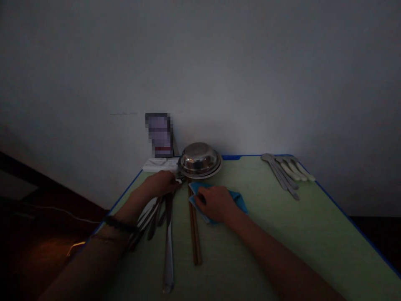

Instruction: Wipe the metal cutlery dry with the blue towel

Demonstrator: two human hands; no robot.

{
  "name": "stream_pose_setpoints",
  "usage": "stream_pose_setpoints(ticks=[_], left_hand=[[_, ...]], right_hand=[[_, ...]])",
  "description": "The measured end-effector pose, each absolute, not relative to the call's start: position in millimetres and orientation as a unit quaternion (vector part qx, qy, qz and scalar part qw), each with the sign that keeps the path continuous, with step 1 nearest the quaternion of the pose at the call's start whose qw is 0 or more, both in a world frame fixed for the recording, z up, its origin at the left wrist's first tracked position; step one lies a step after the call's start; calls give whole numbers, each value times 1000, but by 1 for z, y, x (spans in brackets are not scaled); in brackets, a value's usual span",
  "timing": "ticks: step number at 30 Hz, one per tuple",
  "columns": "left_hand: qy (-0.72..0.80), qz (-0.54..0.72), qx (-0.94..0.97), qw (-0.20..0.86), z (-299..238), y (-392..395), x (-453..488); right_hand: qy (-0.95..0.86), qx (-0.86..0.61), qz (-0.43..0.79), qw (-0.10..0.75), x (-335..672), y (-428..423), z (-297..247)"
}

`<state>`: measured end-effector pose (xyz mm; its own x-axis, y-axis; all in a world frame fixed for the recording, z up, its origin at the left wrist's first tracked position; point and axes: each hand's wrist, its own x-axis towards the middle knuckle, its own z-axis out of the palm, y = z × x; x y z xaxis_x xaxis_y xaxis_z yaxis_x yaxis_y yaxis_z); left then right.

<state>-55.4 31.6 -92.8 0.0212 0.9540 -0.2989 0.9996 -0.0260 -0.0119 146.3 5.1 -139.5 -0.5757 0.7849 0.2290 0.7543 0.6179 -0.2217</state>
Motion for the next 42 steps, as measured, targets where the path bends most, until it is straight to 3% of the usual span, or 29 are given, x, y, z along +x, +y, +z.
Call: stream_pose_setpoints(ticks=[32,39,42], left_hand=[[697,-22,664,268,-72,36,-76],[677,16,684,271,-61,32,-75],[661,47,697,274,-54,28,-69]], right_hand=[[-886,-435,55,150,145,3,-140],[-913,-334,214,93,178,16,-91],[-915,-359,184,37,194,14,-78]])
